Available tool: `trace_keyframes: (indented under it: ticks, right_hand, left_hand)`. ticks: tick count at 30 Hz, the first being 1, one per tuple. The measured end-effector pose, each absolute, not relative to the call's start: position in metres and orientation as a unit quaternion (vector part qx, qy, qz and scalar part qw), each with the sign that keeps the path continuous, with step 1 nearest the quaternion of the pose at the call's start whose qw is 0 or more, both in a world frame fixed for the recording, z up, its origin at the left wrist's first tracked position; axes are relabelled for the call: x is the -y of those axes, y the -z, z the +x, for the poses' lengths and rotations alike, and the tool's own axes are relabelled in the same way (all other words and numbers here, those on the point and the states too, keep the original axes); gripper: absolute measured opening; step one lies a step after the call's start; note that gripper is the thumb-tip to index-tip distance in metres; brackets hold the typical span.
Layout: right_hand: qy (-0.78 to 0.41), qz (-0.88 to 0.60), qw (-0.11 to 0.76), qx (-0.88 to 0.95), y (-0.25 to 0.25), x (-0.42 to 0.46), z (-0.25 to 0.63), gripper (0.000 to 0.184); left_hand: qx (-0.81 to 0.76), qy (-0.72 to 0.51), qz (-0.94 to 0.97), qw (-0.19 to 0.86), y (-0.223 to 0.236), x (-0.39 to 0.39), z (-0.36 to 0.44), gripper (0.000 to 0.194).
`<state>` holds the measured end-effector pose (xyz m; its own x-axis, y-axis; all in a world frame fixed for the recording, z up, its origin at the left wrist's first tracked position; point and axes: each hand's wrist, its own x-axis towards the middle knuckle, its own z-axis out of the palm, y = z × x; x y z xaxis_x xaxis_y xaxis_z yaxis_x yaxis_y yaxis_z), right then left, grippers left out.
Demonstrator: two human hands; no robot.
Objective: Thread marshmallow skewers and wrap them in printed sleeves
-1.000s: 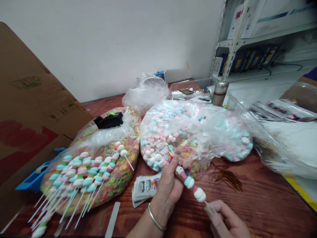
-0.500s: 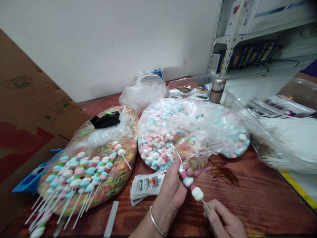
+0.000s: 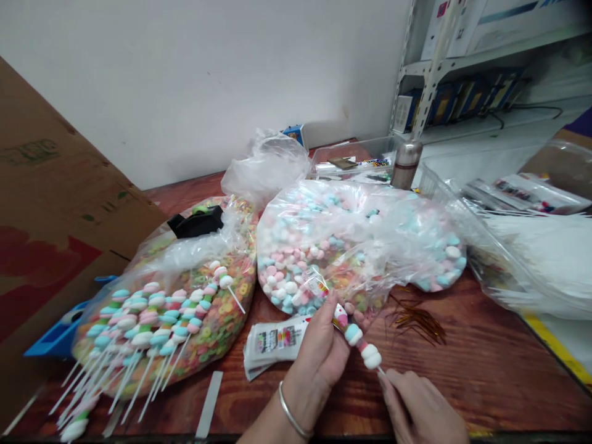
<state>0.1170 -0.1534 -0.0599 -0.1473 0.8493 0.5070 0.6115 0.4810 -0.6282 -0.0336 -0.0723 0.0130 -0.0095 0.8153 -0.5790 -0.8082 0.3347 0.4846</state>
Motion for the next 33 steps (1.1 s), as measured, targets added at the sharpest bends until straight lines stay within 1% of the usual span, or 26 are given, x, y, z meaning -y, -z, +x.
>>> trace_keyframes:
  ticks: [1,2,4,7,9,10,11,12,14,15,16,17,18,20,22,25,28,29,32,33]
  right_hand:
    - [-0.059,-0.453,0.424,0.782,0.06,0.151,0.119,0.009]
    - [0.002,-0.422,0.414,0.806,0.059,0.149,0.12,0.011]
    - [0.069,-0.388,0.398,0.829,0.058,0.146,0.121,0.015]
    - [0.091,-0.355,0.394,0.843,0.061,0.146,0.119,0.022]
    - [0.056,-0.362,0.408,0.836,0.064,0.149,0.116,0.022]
    - [-0.001,-0.384,0.419,0.823,0.066,0.15,0.114,0.017]
    - [-0.09,-0.421,0.432,0.793,0.067,0.152,0.113,0.009]
    - [-0.211,-0.463,0.438,0.741,0.067,0.153,0.111,0.011]
    - [-0.495,-0.509,0.415,0.568,0.064,0.153,0.107,0.035]
    - [-0.612,-0.503,0.392,0.468,0.062,0.152,0.106,0.043]
    - [-0.695,-0.483,0.372,0.381,0.06,0.151,0.105,0.049]
    - [-0.748,-0.459,0.359,0.319,0.057,0.149,0.104,0.052]
    - [-0.774,-0.442,0.356,0.28,0.054,0.148,0.104,0.053]
    - [-0.782,-0.434,0.368,0.255,0.051,0.146,0.104,0.053]
    - [-0.778,-0.436,0.37,0.259,0.05,0.146,0.104,0.053]
    - [-0.769,-0.432,0.378,0.281,0.052,0.149,0.102,0.053]
    - [-0.752,-0.43,0.406,0.29,0.057,0.153,0.1,0.051]
    - [-0.746,-0.432,0.412,0.295,0.058,0.155,0.099,0.051]
    - [-0.697,-0.463,0.418,0.354,0.056,0.158,0.099,0.047]
    - [-0.66,-0.481,0.421,0.395,0.054,0.158,0.1,0.045]
  left_hand:
    - [-0.423,-0.576,-0.006,0.699,-0.013,0.073,-0.033,0.025]
    - [-0.43,-0.577,-0.017,0.694,-0.013,0.073,-0.032,0.027]
    - [-0.438,-0.579,-0.038,0.687,-0.014,0.073,-0.03,0.028]
    - [-0.436,-0.575,-0.053,0.69,-0.015,0.073,-0.029,0.028]
    - [-0.428,-0.567,-0.057,0.701,-0.016,0.073,-0.029,0.029]
    - [-0.422,-0.566,-0.059,0.706,-0.016,0.073,-0.029,0.03]
    - [-0.416,-0.566,-0.059,0.709,-0.017,0.074,-0.029,0.032]
    - [-0.408,-0.566,-0.058,0.714,-0.017,0.074,-0.029,0.033]
    - [-0.387,-0.562,-0.049,0.729,-0.017,0.075,-0.03,0.035]
    - [-0.375,-0.556,-0.042,0.74,-0.017,0.075,-0.031,0.036]
    - [-0.365,-0.549,-0.035,0.751,-0.017,0.076,-0.032,0.037]
    - [-0.359,-0.542,-0.029,0.759,-0.016,0.077,-0.033,0.038]
    - [-0.358,-0.537,-0.022,0.764,-0.016,0.077,-0.034,0.04]
    - [-0.369,-0.53,-0.012,0.764,-0.014,0.078,-0.035,0.043]
    - [-0.385,-0.535,0.0,0.752,-0.012,0.077,-0.035,0.04]
    - [-0.399,-0.592,0.022,0.7,-0.007,0.072,-0.037,0.014]
    - [-0.399,-0.645,0.02,0.651,-0.005,0.066,-0.041,0.03]
    - [-0.397,-0.648,0.011,0.65,-0.005,0.065,-0.042,0.028]
    - [-0.384,-0.637,-0.018,0.668,-0.01,0.063,-0.043,0.009]
    - [-0.381,-0.632,-0.027,0.674,-0.012,0.063,-0.043,0.011]
